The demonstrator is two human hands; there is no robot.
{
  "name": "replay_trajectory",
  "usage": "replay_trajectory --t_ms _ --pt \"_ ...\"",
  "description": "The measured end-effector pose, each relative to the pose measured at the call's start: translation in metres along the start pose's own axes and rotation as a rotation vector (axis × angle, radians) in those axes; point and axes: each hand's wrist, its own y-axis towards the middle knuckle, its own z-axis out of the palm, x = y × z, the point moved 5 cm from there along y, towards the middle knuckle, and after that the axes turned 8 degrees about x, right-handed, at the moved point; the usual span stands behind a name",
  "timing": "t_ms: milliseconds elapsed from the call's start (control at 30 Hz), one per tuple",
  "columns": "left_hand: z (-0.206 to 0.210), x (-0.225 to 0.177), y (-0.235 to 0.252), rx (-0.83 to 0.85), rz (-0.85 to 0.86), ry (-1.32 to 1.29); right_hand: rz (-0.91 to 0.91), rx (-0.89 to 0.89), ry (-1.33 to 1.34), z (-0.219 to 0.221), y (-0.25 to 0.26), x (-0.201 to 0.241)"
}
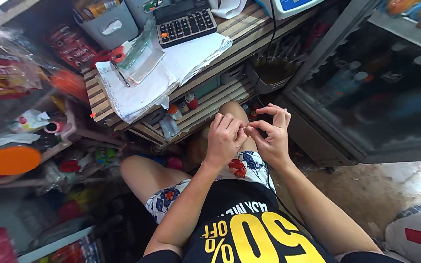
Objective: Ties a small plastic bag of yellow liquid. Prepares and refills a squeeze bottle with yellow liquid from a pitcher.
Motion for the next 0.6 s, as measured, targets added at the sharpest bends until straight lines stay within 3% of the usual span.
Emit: replay_trajectory --t_ms 267,467,600 --pt "-0.001 0.005 -0.006 -0.055 -0.132 -0.165 0.064 0.084 0.181 0.0 0.001 -0.009" --pt "-0.005 0.008 -0.004 0.068 -0.116 -0.234 0.043 0.048 0.103 0.0 0.001 -0.004" --pt "-0.005 0.016 -0.002 0.185 -0.194 -0.438 0.03 0.034 0.085 -0.001 0.003 -0.005"
